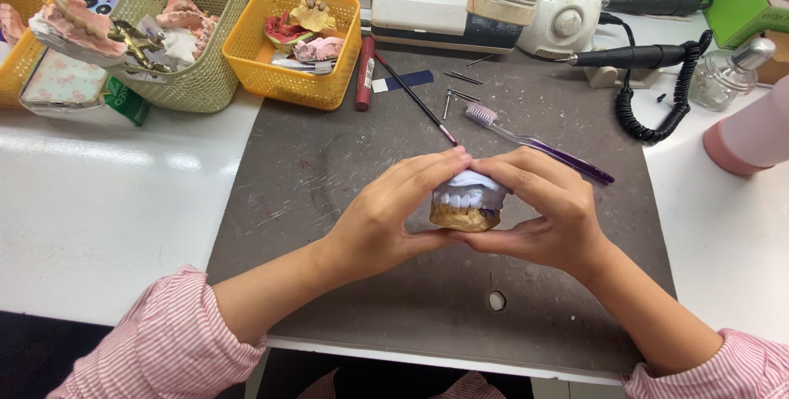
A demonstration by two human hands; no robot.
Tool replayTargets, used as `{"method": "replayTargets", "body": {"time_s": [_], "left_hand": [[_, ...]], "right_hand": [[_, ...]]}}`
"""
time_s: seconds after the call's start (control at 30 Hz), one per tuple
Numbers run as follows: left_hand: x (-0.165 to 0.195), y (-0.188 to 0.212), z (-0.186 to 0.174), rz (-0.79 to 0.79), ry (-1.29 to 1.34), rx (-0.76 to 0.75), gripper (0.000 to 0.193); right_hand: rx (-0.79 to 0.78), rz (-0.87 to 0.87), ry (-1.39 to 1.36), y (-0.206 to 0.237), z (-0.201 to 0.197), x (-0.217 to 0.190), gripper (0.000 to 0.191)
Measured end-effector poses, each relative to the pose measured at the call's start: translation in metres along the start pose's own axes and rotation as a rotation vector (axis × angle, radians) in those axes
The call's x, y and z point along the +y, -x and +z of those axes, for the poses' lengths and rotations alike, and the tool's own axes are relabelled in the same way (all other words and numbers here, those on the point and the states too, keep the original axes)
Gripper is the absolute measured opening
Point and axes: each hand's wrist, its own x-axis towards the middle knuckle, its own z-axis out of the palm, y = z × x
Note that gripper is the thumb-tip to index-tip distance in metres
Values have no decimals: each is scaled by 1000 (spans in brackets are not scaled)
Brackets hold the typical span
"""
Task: The person assembles a dental prosthesis by fitting a blue silicone component onto a yellow denture base, then uses a rotary handpiece to grind a small tooth-shaped piece. The person repeatedly checks the fit of the components and applies a red strip to the denture base.
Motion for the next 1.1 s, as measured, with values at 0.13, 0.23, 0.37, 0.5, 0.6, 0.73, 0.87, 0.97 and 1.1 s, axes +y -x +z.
{"method": "replayTargets", "body": {"time_s": [0.13,0.23,0.37,0.5,0.6,0.73,0.87,0.97,1.1], "left_hand": [[3,-2,-1,7,-12,2,86],[6,-1,-1,-17,-30,0,86],[10,2,-2,-39,-23,37,83],[10,4,0,-95,53,128,73],[4,2,-1,-141,126,199,66],[1,3,-1,-137,52,202,68],[2,5,2,-88,13,198,68],[2,6,4,-67,-34,197,68],[1,6,6,-28,-99,195,68]], "right_hand": [[-35,19,1,1,0,0,66],[-49,14,11,0,1,1,66],[-24,53,7,0,5,-5,68],[62,143,-179,0,3,-11,72],[138,74,-224,-1,-4,-9,61],[91,-7,52,4,-5,-10,44],[100,-3,82,8,0,-13,35],[101,-19,99,9,0,-18,34],[81,-81,132,8,1,-27,32]]}}
